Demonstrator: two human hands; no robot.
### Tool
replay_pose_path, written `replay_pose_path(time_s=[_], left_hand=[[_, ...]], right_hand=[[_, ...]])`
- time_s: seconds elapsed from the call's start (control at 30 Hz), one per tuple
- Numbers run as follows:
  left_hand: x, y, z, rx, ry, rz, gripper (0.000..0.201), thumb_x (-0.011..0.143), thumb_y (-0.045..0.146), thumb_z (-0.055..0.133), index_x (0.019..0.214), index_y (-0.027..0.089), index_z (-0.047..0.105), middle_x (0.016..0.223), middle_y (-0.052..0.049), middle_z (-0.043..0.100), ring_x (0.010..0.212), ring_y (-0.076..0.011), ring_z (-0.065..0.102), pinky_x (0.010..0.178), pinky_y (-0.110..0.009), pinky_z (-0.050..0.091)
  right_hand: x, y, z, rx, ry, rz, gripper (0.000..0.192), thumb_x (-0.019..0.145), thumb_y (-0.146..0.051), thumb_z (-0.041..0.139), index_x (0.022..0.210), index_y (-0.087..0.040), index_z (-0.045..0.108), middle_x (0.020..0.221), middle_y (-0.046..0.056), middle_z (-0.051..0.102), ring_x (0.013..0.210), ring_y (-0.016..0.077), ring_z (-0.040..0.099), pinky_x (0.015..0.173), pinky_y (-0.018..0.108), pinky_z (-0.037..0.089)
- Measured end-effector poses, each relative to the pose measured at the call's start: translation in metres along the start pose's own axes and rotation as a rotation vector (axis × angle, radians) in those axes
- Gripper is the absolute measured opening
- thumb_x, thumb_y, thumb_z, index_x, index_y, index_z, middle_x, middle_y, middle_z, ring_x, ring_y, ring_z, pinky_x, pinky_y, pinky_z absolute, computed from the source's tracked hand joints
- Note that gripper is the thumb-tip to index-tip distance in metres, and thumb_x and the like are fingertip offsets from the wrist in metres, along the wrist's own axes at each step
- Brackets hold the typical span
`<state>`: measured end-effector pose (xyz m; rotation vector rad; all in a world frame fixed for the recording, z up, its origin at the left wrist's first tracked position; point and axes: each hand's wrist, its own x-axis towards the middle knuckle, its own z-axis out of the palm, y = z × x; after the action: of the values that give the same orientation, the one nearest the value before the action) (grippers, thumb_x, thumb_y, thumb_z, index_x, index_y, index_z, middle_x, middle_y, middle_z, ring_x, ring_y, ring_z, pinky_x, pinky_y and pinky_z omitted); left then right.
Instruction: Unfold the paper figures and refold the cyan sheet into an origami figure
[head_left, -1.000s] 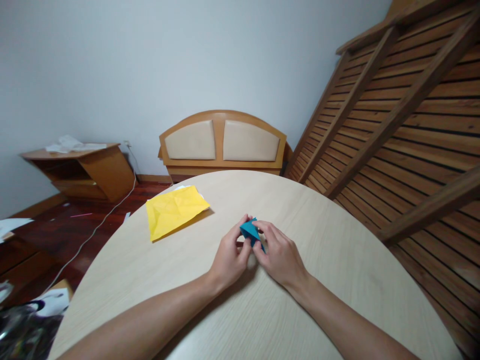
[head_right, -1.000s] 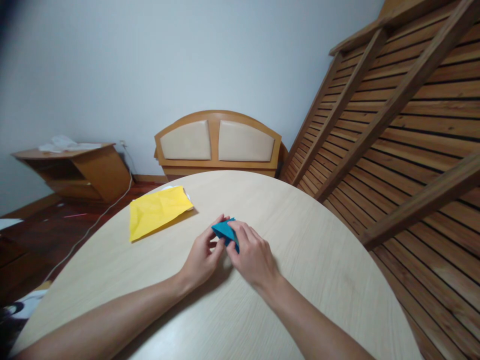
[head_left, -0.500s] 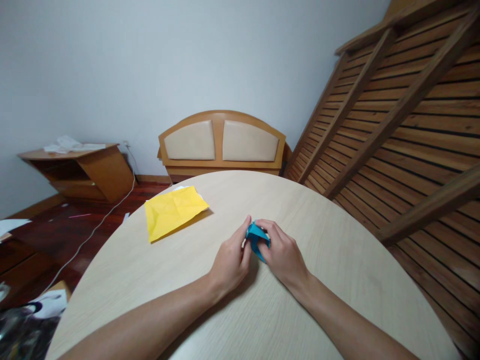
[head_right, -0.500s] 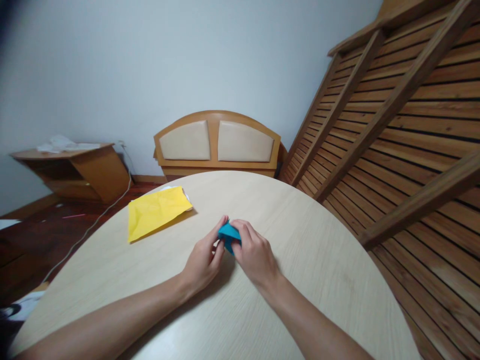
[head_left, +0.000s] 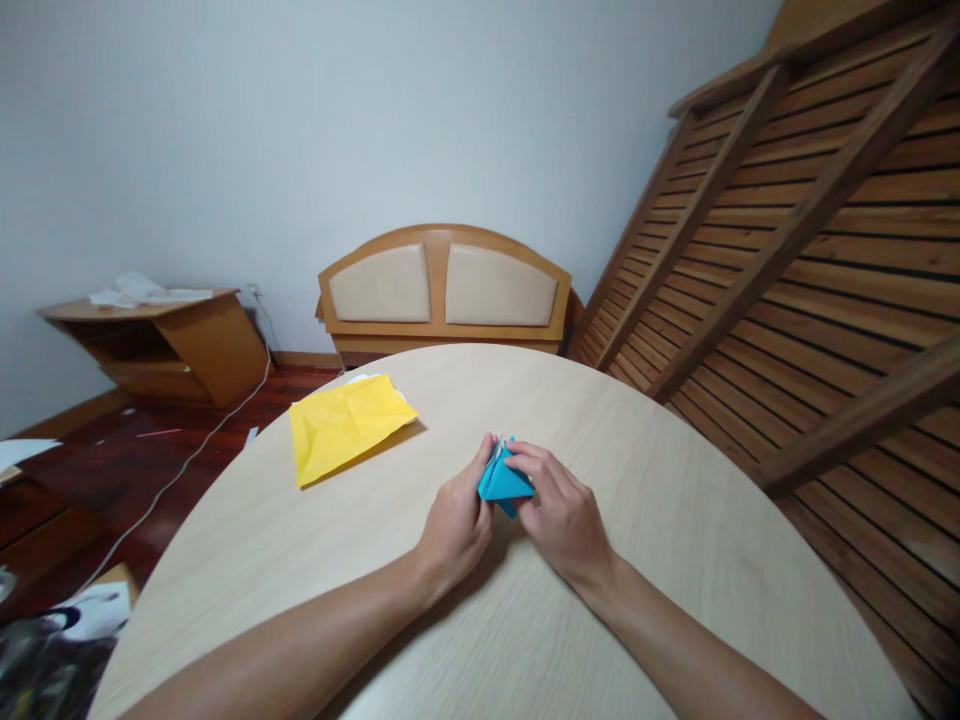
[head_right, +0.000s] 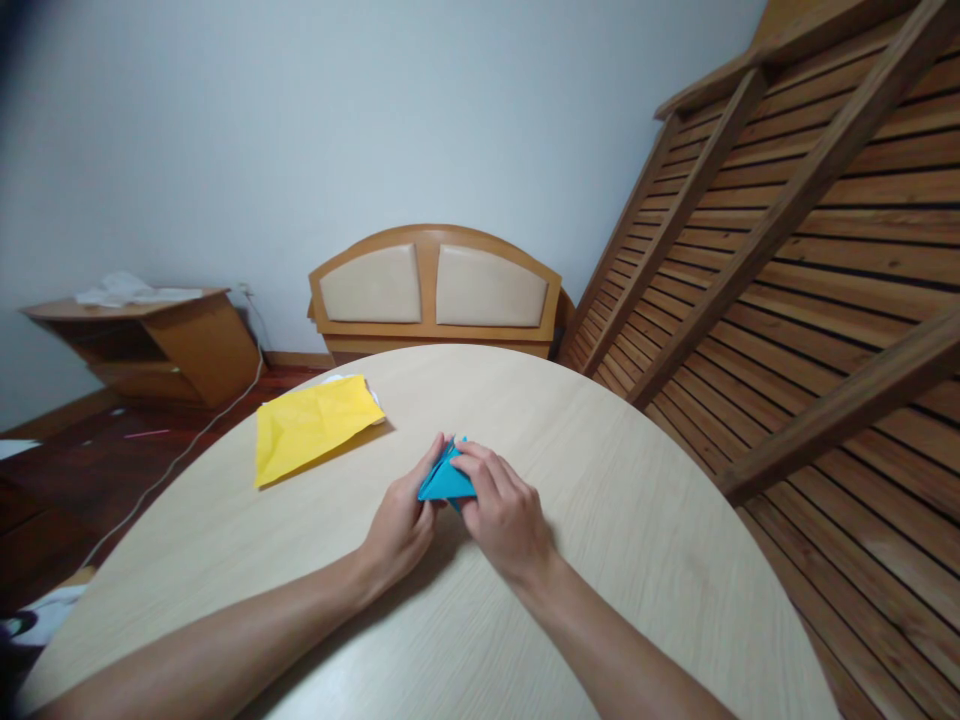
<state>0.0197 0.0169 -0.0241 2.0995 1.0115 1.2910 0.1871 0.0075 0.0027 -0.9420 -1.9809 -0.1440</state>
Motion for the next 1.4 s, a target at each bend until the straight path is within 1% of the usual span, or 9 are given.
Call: replay_pose_path(time_s=[0.17, 0.3, 0.43, 0.53, 0.7, 0.8, 1.0, 1.2, 1.4], left_hand=[[0.000, 0.005, -0.004, -0.001, -0.010, -0.012, 0.075, 0.079, 0.000, 0.040, 0.152, 0.019, 0.037, 0.144, -0.012, 0.056, 0.127, -0.0230, 0.060, 0.106, -0.044, 0.050], [0.000, 0.005, -0.003, -0.053, 0.018, 0.015, 0.078, 0.074, 0.000, 0.046, 0.149, 0.020, 0.042, 0.148, -0.011, 0.052, 0.134, -0.0242, 0.053, 0.111, -0.044, 0.045], [0.002, 0.001, -0.006, -0.166, 0.040, 0.013, 0.076, 0.075, 0.002, 0.050, 0.148, 0.020, 0.042, 0.148, -0.011, 0.053, 0.134, -0.0239, 0.053, 0.113, -0.045, 0.042], [0.005, 0.003, -0.011, -0.200, 0.009, 0.066, 0.065, 0.076, 0.003, 0.051, 0.138, 0.020, 0.054, 0.142, -0.011, 0.058, 0.131, -0.0237, 0.055, 0.112, -0.044, 0.042], [0.009, 0.009, -0.015, -0.233, 0.008, 0.058, 0.051, 0.073, 0.002, 0.051, 0.118, 0.018, 0.067, 0.120, -0.010, 0.071, 0.108, -0.0210, 0.067, 0.096, -0.036, 0.052], [0.009, 0.008, -0.017, -0.223, -0.029, 0.023, 0.046, 0.073, 0.002, 0.049, 0.111, 0.016, 0.071, 0.109, -0.009, 0.076, 0.098, -0.0196, 0.071, 0.089, -0.032, 0.055], [0.007, 0.006, -0.021, -0.168, -0.044, 0.043, 0.043, 0.078, 0.006, 0.050, 0.113, 0.017, 0.072, 0.108, -0.008, 0.077, 0.095, -0.0192, 0.074, 0.084, -0.031, 0.058], [0.005, 0.007, -0.027, -0.104, -0.068, 0.113, 0.041, 0.084, 0.011, 0.055, 0.121, 0.022, 0.070, 0.118, -0.008, 0.074, 0.107, -0.0219, 0.071, 0.091, -0.036, 0.058], [0.005, 0.006, -0.030, -0.065, -0.047, 0.206, 0.041, 0.090, 0.018, 0.058, 0.130, 0.024, 0.064, 0.130, -0.011, 0.068, 0.119, -0.0244, 0.065, 0.099, -0.041, 0.055]], right_hand=[[-0.004, 0.003, 0.003, 0.121, 0.009, 0.078, 0.050, 0.078, 0.004, 0.047, 0.119, -0.024, 0.053, 0.134, 0.012, 0.059, 0.126, 0.0251, 0.058, 0.096, 0.044, 0.057], [-0.005, 0.004, 0.004, 0.235, -0.063, 0.007, 0.055, 0.076, 0.004, 0.048, 0.123, -0.025, 0.050, 0.140, 0.011, 0.052, 0.134, 0.0240, 0.050, 0.108, 0.046, 0.048], [-0.006, 0.001, 0.001, 0.255, -0.129, -0.015, 0.052, 0.079, -0.012, 0.064, 0.127, -0.025, 0.049, 0.148, 0.013, 0.044, 0.135, 0.0276, 0.046, 0.110, 0.049, 0.044], [-0.007, 0.001, -0.002, 0.326, -0.146, 0.046, 0.059, 0.080, -0.024, 0.071, 0.134, -0.025, 0.046, 0.152, 0.013, 0.041, 0.137, 0.0303, 0.043, 0.110, 0.052, 0.042], [-0.007, 0.006, -0.004, 0.576, -0.064, 0.308, 0.045, 0.094, -0.029, 0.055, 0.138, -0.026, 0.047, 0.136, 0.011, 0.060, 0.116, 0.0238, 0.061, 0.095, 0.043, 0.053], [-0.004, 0.010, -0.006, 0.667, -0.036, 0.502, 0.032, 0.093, -0.033, 0.059, 0.124, -0.023, 0.061, 0.117, 0.010, 0.071, 0.100, 0.0210, 0.068, 0.088, 0.038, 0.056], [0.001, 0.016, -0.011, 0.721, -0.047, 0.548, 0.016, 0.087, -0.035, 0.067, 0.088, -0.020, 0.073, 0.085, 0.004, 0.074, 0.081, 0.0192, 0.068, 0.079, 0.034, 0.056], [0.003, 0.019, -0.009, 0.838, -0.086, 0.584, 0.020, 0.088, -0.038, 0.066, 0.092, -0.021, 0.074, 0.087, 0.005, 0.075, 0.084, 0.0200, 0.069, 0.080, 0.035, 0.055], [-0.001, 0.017, -0.015, 1.020, -0.128, 0.581, 0.042, 0.098, -0.054, 0.046, 0.113, -0.023, 0.071, 0.108, 0.008, 0.073, 0.101, 0.0229, 0.067, 0.091, 0.039, 0.051]])
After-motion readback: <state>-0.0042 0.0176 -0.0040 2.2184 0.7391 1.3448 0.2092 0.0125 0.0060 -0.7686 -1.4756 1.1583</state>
